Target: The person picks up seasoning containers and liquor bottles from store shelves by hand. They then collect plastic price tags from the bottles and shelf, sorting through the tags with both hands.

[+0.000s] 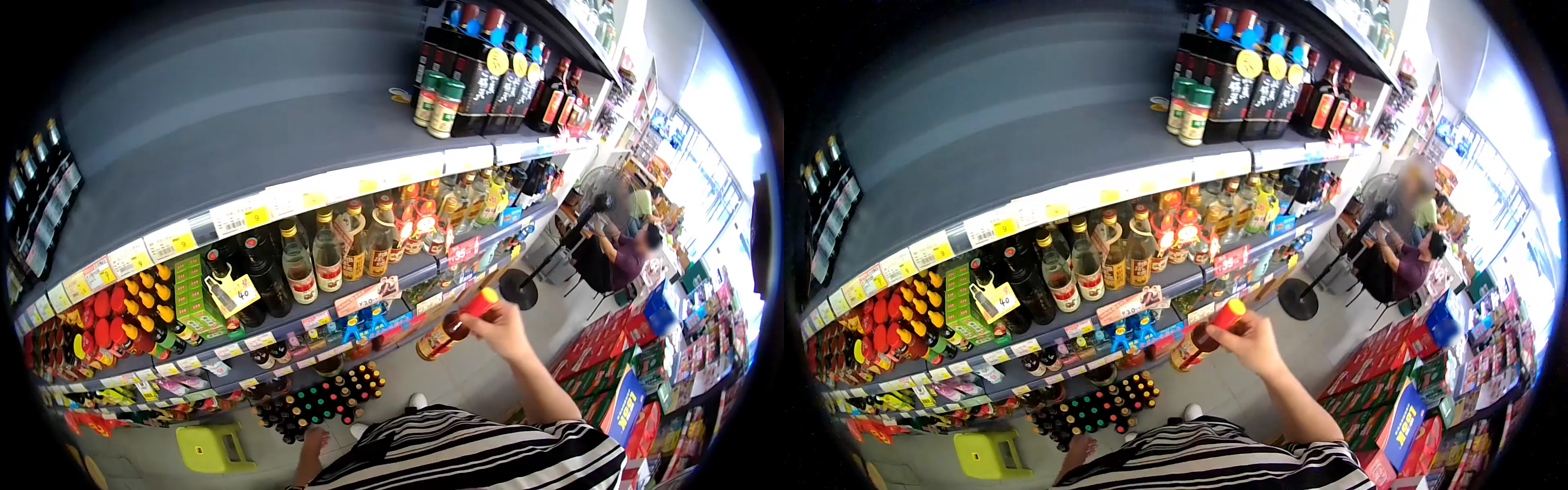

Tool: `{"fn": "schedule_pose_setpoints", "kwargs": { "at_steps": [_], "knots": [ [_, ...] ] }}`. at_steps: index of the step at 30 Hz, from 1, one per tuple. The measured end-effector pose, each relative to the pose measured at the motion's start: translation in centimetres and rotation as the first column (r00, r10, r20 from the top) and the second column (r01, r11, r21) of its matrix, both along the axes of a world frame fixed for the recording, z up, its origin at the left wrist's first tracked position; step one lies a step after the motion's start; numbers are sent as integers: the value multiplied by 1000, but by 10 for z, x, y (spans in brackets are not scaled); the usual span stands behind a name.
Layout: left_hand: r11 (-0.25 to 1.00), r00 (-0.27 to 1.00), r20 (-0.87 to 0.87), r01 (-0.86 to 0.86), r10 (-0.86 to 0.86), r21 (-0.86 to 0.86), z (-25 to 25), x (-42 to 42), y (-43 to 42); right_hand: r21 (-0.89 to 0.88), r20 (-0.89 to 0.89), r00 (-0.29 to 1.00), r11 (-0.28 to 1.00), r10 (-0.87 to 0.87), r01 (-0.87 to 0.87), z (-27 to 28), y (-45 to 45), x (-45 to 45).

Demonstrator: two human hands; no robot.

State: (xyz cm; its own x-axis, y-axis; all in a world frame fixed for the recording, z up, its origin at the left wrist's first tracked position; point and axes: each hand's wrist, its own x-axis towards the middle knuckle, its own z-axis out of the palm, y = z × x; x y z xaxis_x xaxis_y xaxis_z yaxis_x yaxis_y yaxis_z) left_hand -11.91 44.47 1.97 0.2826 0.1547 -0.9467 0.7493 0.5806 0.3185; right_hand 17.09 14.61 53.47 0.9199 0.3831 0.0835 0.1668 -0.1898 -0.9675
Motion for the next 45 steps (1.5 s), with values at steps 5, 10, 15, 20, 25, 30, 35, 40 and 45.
{"fn": "schedule_pose_setpoints", "kwargs": {
  "at_steps": [5,10,15,20,25,30,35,40,45],
  "knots": [
    [964,971,-88,231,-221,132,79,52,-18,-344,157,957,895,-242,283,-144,-50,14],
    [953,973,102,179,-209,243,66,40,-34,-522,338,849,670,-406,528,-239,-120,15],
    [985,990,93,115,-103,-131,0,-5,-23,-730,188,773,441,-606,523,-326,-203,3],
    [993,993,28,116,-117,28,18,-48,-40,-865,-14,715,367,-699,342,-338,-243,-9],
    [-74,118,-245,752,-962,655,-23,-83,-47,-870,-36,761,395,-648,295,-359,-259,14],
    [19,212,-212,749,-954,663,-17,-35,-94,-802,-108,880,564,-463,198,-361,-244,65],
    [293,420,-46,703,-906,648,100,87,-178,-754,-74,945,638,-319,157,-389,-239,111],
    [867,911,31,381,-412,320,155,140,-230,-746,-144,962,664,-234,50,-398,-252,131],
    [953,998,20,53,-62,298,112,89,-250,-767,-258,940,639,-225,-57,-406,-284,137]
  ]
}}
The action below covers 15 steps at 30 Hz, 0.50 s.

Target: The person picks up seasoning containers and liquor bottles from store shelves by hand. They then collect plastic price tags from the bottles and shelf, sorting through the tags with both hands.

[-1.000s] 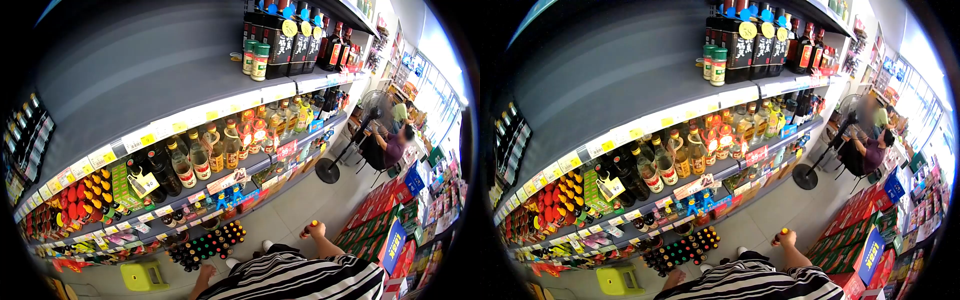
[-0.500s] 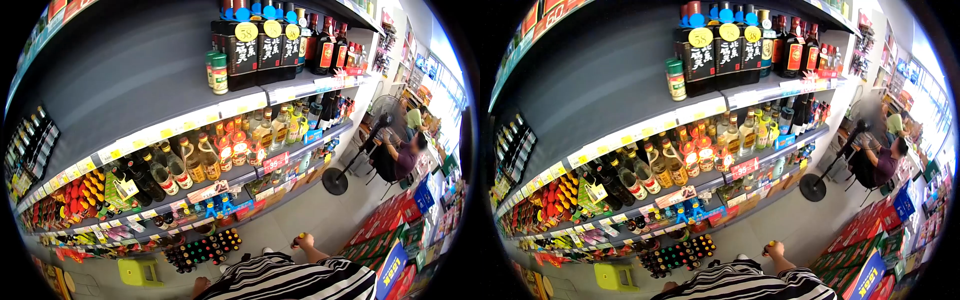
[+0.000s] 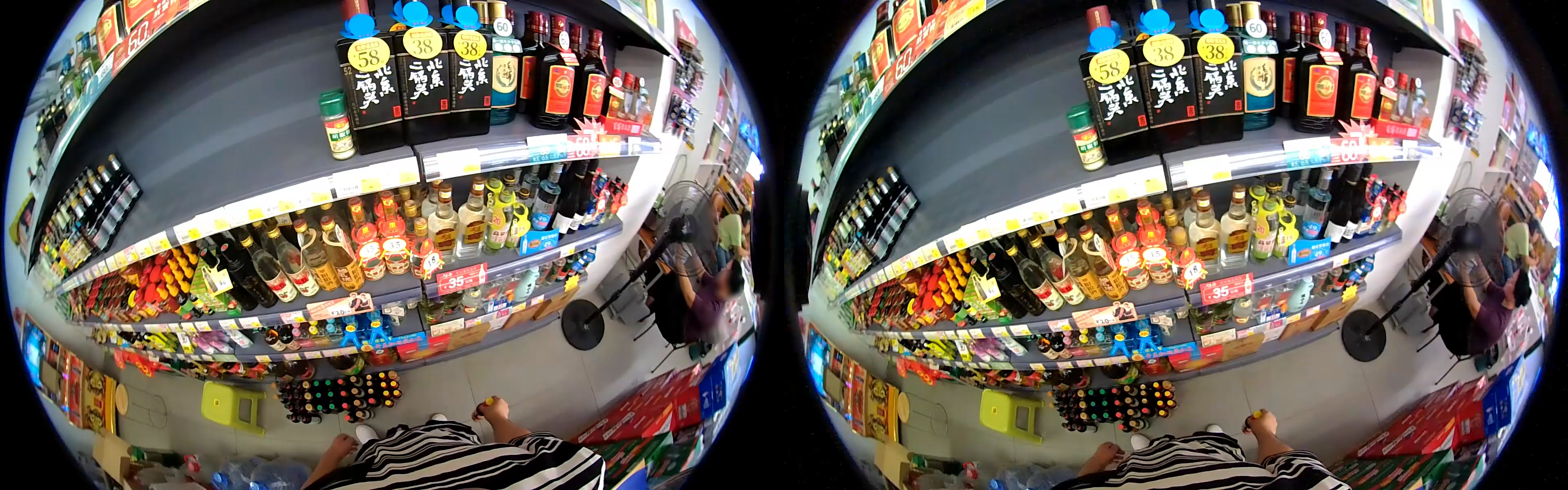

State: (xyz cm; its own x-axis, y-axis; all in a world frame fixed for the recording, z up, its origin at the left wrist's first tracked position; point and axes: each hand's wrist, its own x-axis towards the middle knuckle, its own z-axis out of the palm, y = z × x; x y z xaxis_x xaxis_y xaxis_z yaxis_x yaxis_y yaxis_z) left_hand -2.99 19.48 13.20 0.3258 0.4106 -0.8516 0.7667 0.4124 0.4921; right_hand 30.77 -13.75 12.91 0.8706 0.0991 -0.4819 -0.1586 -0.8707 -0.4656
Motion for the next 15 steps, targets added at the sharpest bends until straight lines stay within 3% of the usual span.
{"fn": "schedule_pose_setpoints", "kwargs": {
  "at_steps": [1,2,3,4,5,7,8,10,15],
  "knots": [
    [694,724,-78,683,-686,227,-5,-22,-2,-25,-1,1000,999,31,-31,-6,-5,4],
    [10,214,-350,864,-912,503,-9,-44,-4,-49,-2,998,997,57,-57,-15,-14,5],
    [-179,102,-430,807,-897,563,-24,-62,-16,-75,-2,997,994,80,-80,-21,-20,8],
    [-73,168,-394,846,-904,528,-33,-71,-24,-81,-8,999,995,51,-52,-15,-22,10],
    [141,315,-328,877,-890,459,-40,-80,-32,-87,-15,998,994,63,-64,-15,-25,14],
    [572,643,-243,761,-726,305,-56,-92,-50,-102,-34,996,991,84,-87,-17,-32,21],
    [714,757,-219,653,-615,253,-62,-95,-63,-83,-30,995,991,99,-101,-18,-33,25],
    [851,869,-192,488,-455,195,-69,-92,-86,-53,-24,992,990,128,-129,-16,-33,34],
    [914,931,-107,364,-350,177,-73,-66,-129,-40,21,973,972,231,-230,-19,-13,55]
  ]
}}
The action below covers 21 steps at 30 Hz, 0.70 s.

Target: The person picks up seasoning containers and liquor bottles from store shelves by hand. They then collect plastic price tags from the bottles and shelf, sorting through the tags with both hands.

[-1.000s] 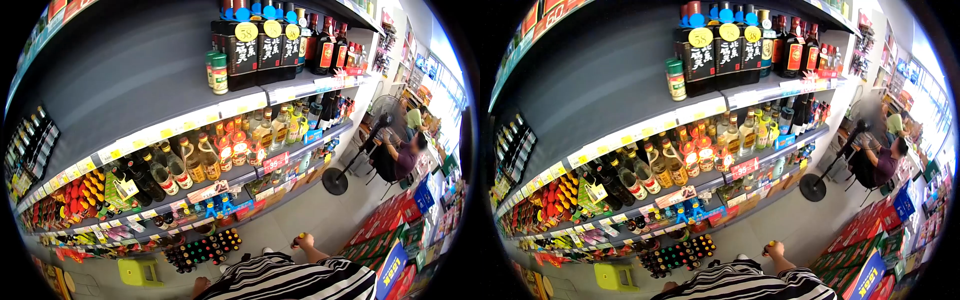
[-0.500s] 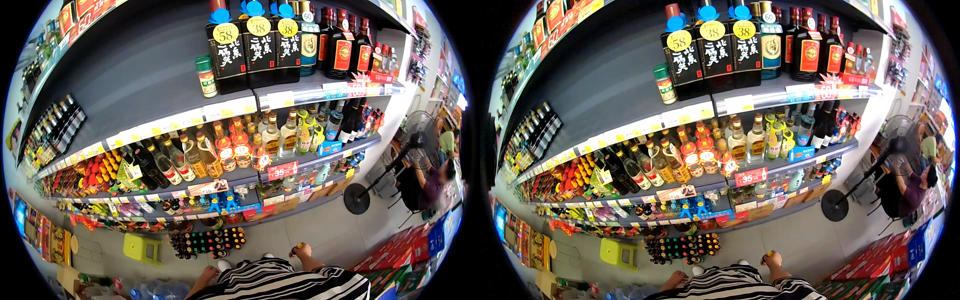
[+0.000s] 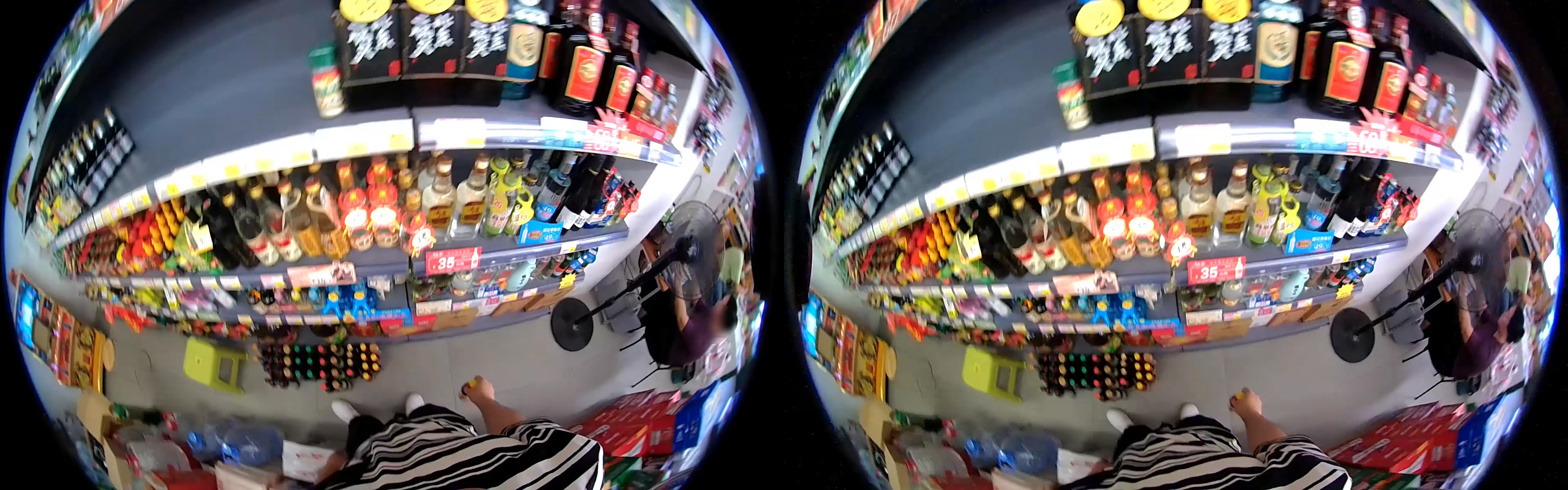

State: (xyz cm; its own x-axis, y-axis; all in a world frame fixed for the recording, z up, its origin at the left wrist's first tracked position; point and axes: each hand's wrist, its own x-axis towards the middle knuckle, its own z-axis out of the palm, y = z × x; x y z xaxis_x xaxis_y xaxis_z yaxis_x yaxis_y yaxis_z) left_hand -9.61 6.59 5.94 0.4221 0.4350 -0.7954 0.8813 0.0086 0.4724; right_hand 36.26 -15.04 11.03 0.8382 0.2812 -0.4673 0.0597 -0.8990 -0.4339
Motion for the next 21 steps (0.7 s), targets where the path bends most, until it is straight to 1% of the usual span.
{"fn": "schedule_pose_setpoints", "kwargs": {
  "at_steps": [2,3,4,5,6,7,8,10,11,12,14,16,17,19,21],
  "knots": [
    [1000,1000,26,15,-16,22,1,6,-10,-20,43,992,993,121,-120,1,9,7],
    [998,999,30,36,-37,47,1,4,-15,-31,101,976,981,191,-189,-12,11,11],
    [996,999,18,49,-51,75,2,3,-19,-37,108,963,969,247,-244,-8,16,14],
    [994,998,-8,58,-58,98,0,0,-24,-55,44,974,974,224,-221,-8,24,16],
    [992,997,-58,56,-49,117,-1,-3,-29,-73,67,966,967,251,-246,-15,28,18],
    [991,992,-121,36,-21,126,-3,-5,-34,-55,94,958,962,270,-266,-18,32,17],
    [991,980,-197,1,26,134,1,-6,-39,-87,81,941,943,328,-322,-31,38,22],
    [983,941,-309,-96,141,155,8,-1,-50,-112,48,914,912,402,-395,-11,55,16],
    [950,948,-212,-183,239,253,15,3,-57,-117,43,900,897,434,-427,-9,59,13],
    [910,949,-124,-234,291,341,-13,-5,-73,-113,45,886,884,462,-454,-9,67,11],
    [914,928,-105,-324,357,242,11,17,-76,-144,28,870,864,492,-483,-1,81,1],
    [898,898,-159,-369,411,240,-4,31,-89,-139,20,850,843,527,-519,-10,90,-5],
    [898,897,-170,-363,409,248,-9,38,-94,-135,18,841,834,541,-534,-16,93,-8],
    [894,893,-185,-353,410,276,-2,56,-91,-124,22,823,818,568,-561,-35,101,-15],
    [889,911,-132,-335,390,313,-3,67,-92,-140,-3,804,796,594,-589,-51,109,-24]
  ]
}}
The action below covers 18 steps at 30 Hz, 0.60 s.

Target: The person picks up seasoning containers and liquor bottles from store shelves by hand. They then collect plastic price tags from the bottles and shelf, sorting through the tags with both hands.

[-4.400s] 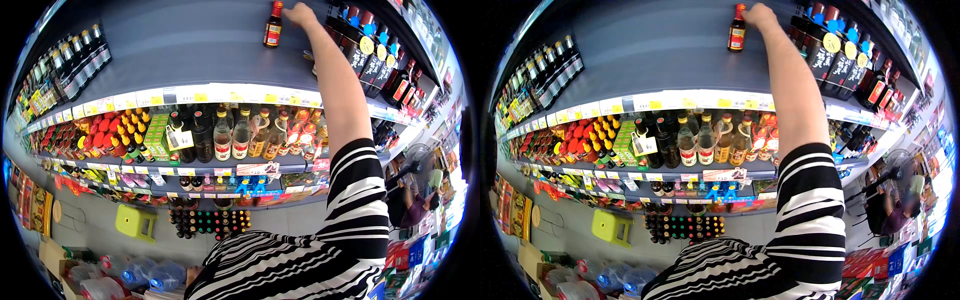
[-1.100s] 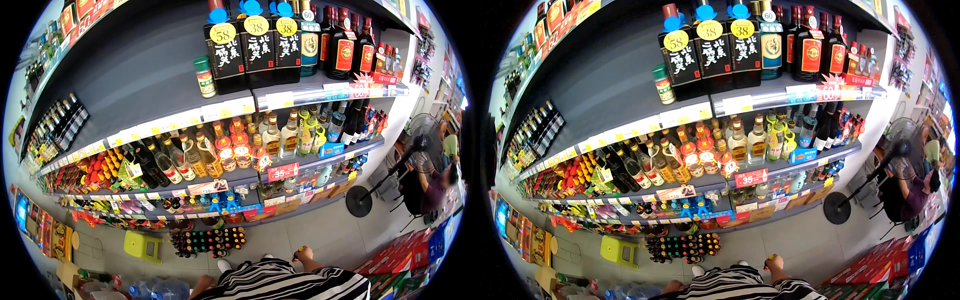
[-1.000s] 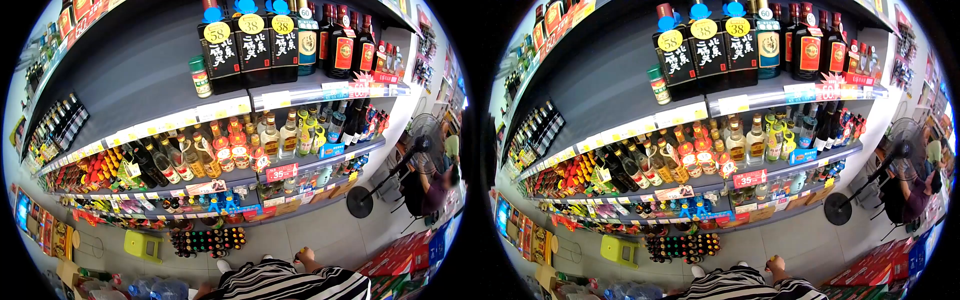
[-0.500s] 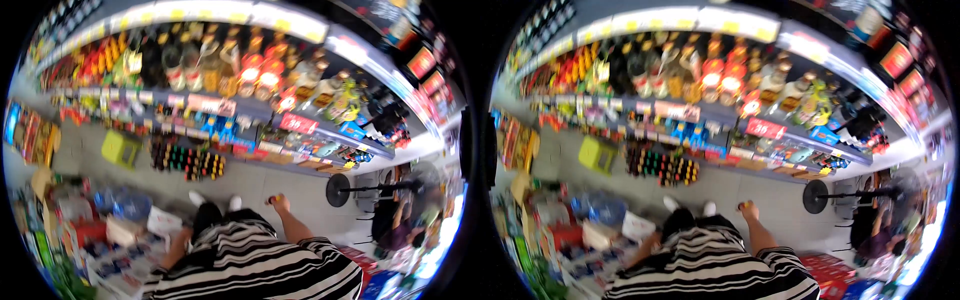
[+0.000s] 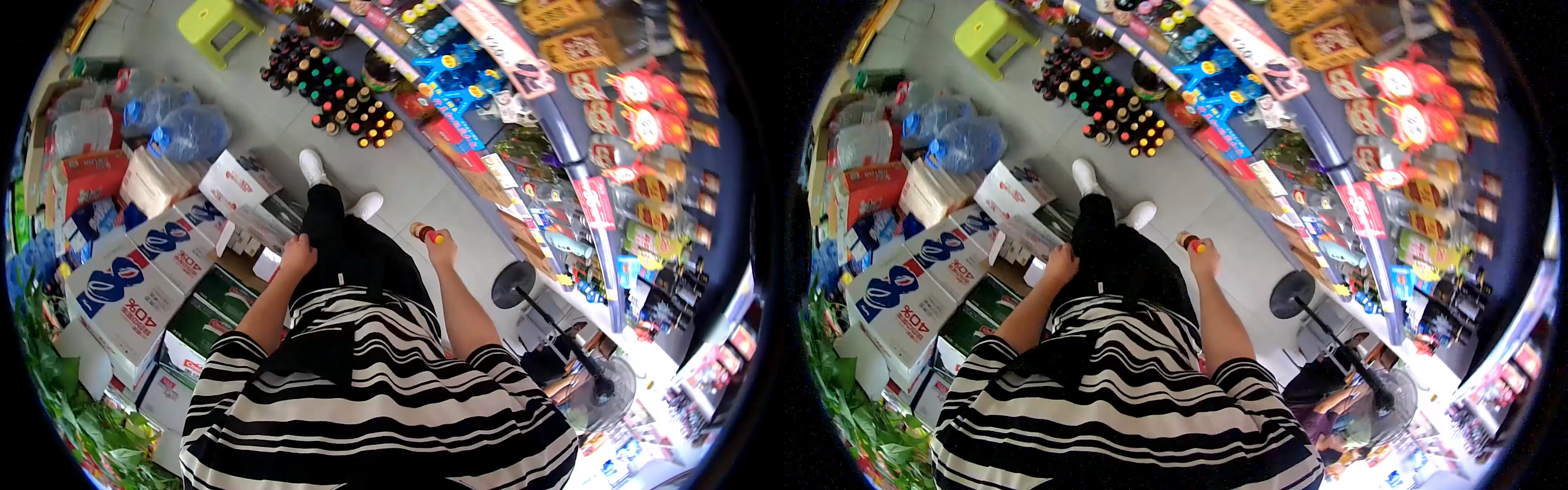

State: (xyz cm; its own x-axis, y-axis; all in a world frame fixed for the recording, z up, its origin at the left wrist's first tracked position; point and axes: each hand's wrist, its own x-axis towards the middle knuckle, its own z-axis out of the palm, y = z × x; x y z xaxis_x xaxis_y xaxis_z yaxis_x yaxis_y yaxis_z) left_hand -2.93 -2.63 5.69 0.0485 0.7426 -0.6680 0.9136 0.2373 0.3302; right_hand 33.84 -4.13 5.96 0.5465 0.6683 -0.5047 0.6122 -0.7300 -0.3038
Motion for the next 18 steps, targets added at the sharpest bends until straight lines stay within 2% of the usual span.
{"fn": "schedule_pose_setpoints", "kwargs": {
  "at_steps": [5,9,11,18],
  "knots": [
    [996,998,-1,61,-61,61,-20,18,-4,-30,-42,994,994,104,-106,-38,35,-25],
    [999,996,-79,48,-46,19,-16,35,7,-21,-68,987,989,143,-144,-66,68,-46],
    [998,997,-63,57,-55,30,-22,39,7,-32,-77,984,986,161,-163,-81,86,-54],
    [999,991,-120,52,-54,-16,-39,43,24,-60,-61,983,982,174,-178,-175,139,-71]
  ]
}}
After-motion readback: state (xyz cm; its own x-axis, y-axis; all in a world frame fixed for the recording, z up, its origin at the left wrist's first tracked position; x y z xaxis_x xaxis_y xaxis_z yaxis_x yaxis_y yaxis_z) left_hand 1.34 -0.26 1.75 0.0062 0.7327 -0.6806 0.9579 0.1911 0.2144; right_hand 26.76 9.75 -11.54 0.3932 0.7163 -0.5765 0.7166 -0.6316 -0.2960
